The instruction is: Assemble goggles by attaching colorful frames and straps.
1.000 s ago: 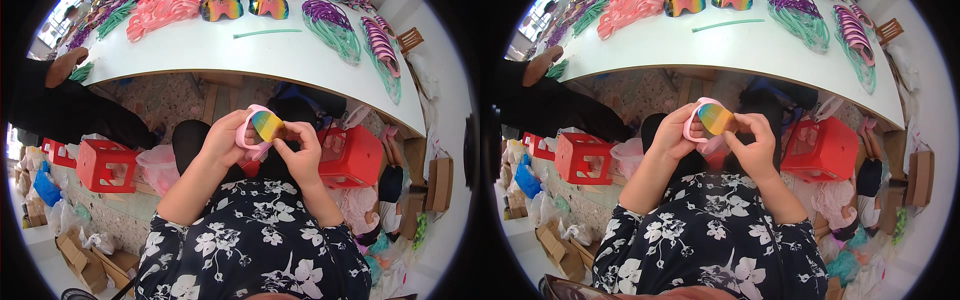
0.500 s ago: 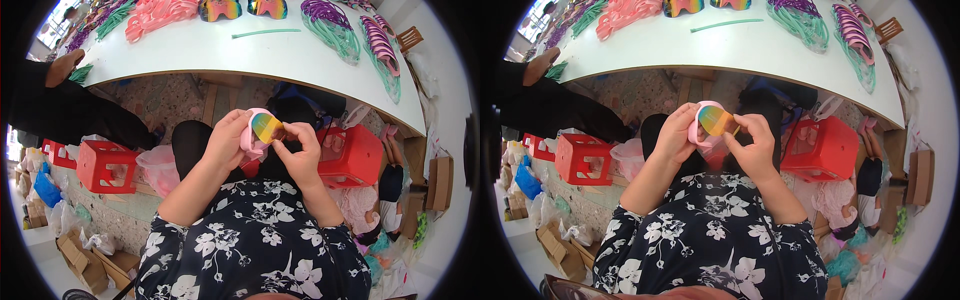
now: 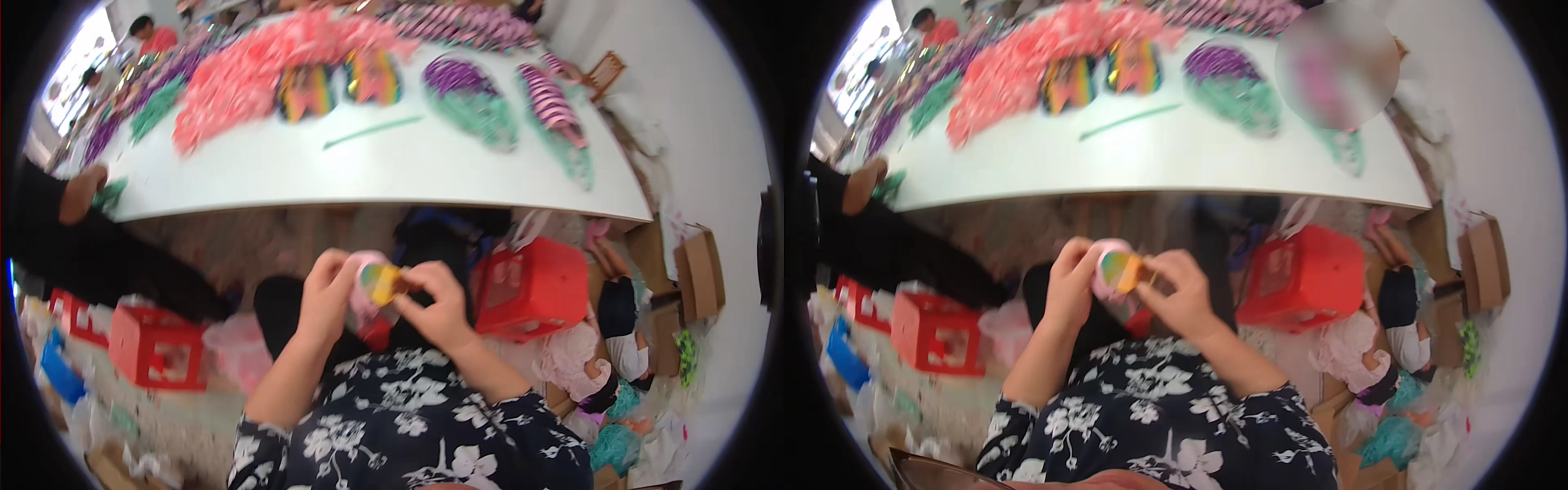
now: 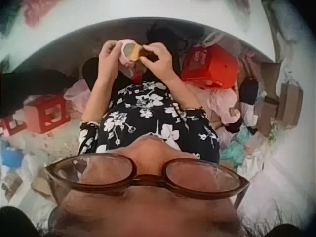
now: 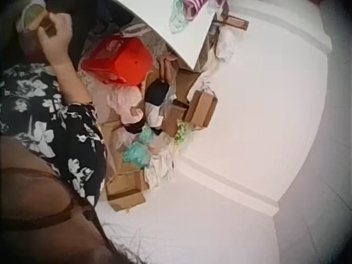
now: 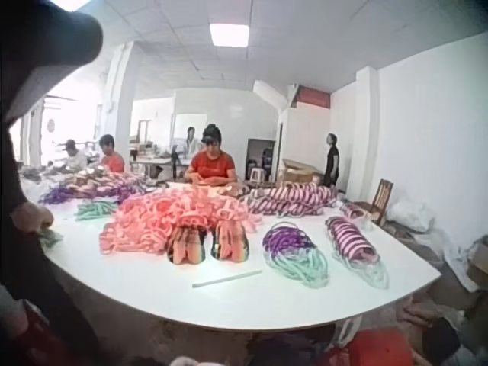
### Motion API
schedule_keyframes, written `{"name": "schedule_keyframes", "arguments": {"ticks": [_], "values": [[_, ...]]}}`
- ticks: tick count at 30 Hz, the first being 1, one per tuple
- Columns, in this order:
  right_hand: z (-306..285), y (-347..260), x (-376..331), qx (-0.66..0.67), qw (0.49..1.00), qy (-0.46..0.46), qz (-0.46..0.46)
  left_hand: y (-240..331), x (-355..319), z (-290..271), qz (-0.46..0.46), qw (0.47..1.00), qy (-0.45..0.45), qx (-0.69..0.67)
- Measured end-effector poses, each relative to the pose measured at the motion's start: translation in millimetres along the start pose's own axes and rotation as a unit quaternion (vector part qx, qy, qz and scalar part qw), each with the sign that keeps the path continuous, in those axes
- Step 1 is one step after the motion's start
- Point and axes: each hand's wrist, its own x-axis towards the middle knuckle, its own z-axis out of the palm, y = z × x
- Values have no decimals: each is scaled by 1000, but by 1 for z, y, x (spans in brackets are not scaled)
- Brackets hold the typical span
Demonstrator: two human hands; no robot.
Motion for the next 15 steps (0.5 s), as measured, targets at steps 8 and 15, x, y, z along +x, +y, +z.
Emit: {"name": "schedule_keyframes", "arguments": {"ticks": [8, 15], "values": [[1, -5, 0, 49, 997, 13, 59, -10, -16, 5, 183, 980, 16, 75], [3, -6, -6, 81, 995, -19, 49, -9, -27, -9, 160, 982, -18, 94]]}}
